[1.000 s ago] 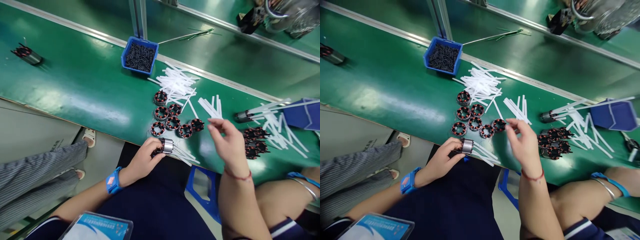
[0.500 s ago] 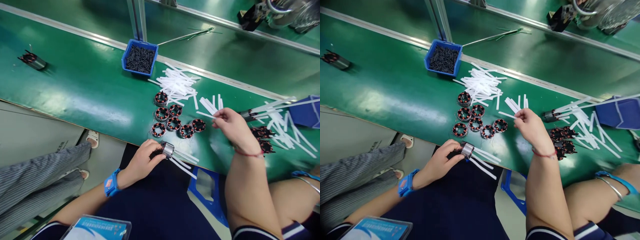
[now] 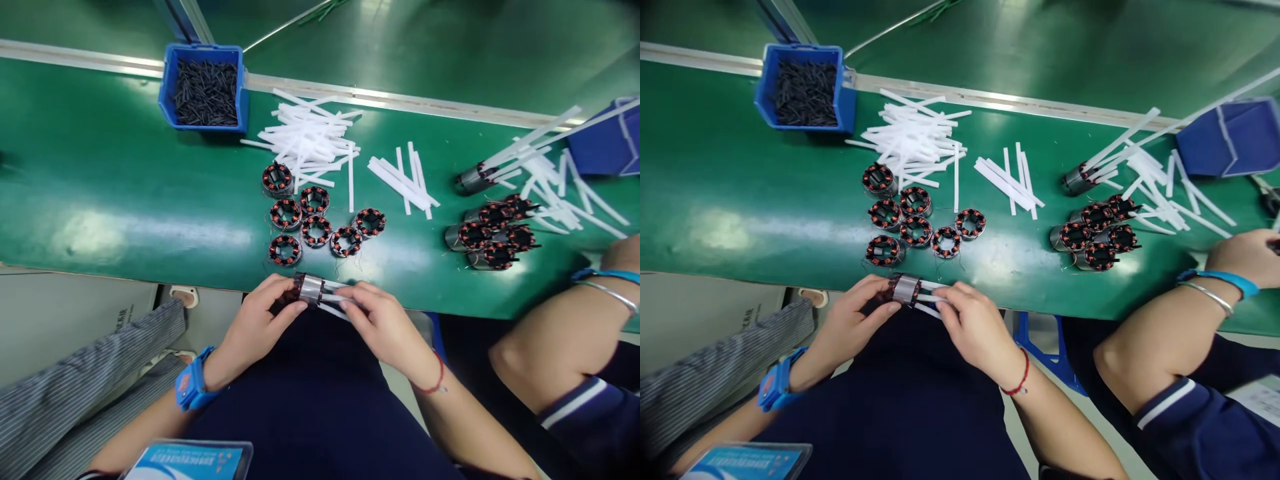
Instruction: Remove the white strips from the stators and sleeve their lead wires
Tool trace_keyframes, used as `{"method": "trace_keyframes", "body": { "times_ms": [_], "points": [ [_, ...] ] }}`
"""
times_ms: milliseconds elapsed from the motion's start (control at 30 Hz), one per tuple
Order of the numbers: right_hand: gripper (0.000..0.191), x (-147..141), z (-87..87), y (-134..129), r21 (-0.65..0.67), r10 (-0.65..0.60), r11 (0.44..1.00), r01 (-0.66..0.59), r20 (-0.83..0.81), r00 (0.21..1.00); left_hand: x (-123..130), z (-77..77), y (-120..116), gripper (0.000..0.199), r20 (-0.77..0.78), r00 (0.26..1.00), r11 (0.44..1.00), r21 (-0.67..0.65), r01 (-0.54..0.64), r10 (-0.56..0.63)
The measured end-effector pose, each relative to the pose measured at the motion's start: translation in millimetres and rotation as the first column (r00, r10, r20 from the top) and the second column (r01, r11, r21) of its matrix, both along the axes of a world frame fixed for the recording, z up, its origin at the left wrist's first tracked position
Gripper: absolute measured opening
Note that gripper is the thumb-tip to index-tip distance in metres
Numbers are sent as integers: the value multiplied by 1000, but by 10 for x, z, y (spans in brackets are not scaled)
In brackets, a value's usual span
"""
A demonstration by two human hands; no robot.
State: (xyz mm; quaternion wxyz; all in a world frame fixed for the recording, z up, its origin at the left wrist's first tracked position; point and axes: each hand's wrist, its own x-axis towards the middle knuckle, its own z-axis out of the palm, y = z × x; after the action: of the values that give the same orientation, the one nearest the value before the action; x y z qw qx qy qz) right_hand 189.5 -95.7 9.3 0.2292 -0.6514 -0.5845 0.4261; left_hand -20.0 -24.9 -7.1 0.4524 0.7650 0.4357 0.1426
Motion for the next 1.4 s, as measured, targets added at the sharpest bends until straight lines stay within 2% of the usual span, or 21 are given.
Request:
{"method": "trace_keyframes", "body": {
  "times_ms": [133, 267, 433, 600, 700, 767, 900, 967, 1133, 1233, 1300, 1333, 1400],
  "points": [
    [21, -151, -19, 89, -5, -7, 1000, 6, -130, 991, -30, 3, -5, 19, 34, 999, 1000, -15, 23, -23],
    [19, -189, -34, 130, -79, -59, 996, 39, -270, 961, -45, -7, -9, 22, 82, 996, 998, -32, 49, -47],
    [17, -201, -50, 136, -224, -146, 973, 60, -391, 909, 0, -17, -47, 16, 77, 997, 1000, -28, -7, 9],
    [24, -269, -137, 108, -312, -264, 942, 125, -459, 848, -8, -50, -109, 16, 182, 980, 995, 33, -89, 82],
    [25, -301, -175, 78, -300, -302, 937, 181, -428, 852, -27, -65, -127, 13, 268, 958, 988, 85, -130, 103],
    [24, -313, -182, 57, -267, -309, 938, 219, -366, 878, -24, -60, -122, 13, 296, 949, 988, 68, -136, 110],
    [22, -333, -166, 41, -181, -261, 959, 220, -251, 932, 14, -30, -92, 5, 226, 967, 993, 1, -118, 115],
    [21, -346, -152, 50, -135, -217, 973, 189, -236, 947, 31, -25, -81, 13, 175, 978, 993, -2, -116, 115],
    [27, -311, -85, 65, -120, -108, 990, 78, -267, 958, 28, -35, -86, 8, 142, 981, 992, -19, -127, 129],
    [33, -145, 28, 72, -165, 44, 983, -80, -207, 977, 17, -47, -98, 8, 165, 979, 993, -32, -118, 122],
    [36, 46, 122, 123, -136, 111, 982, -131, -141, 984, 18, -68, -105, 9, 206, 971, 992, -49, -115, 122],
    [36, 157, 164, 176, -87, 86, 992, -94, -96, 992, 23, -81, -110, 9, 233, 964, 992, -51, -115, 124],
    [34, 376, 219, 358, 74, -97, 993, 96, 12, 995, 43, -108, -117, 9, 274, 955, 994, -35, -108, 113]
  ]
}}
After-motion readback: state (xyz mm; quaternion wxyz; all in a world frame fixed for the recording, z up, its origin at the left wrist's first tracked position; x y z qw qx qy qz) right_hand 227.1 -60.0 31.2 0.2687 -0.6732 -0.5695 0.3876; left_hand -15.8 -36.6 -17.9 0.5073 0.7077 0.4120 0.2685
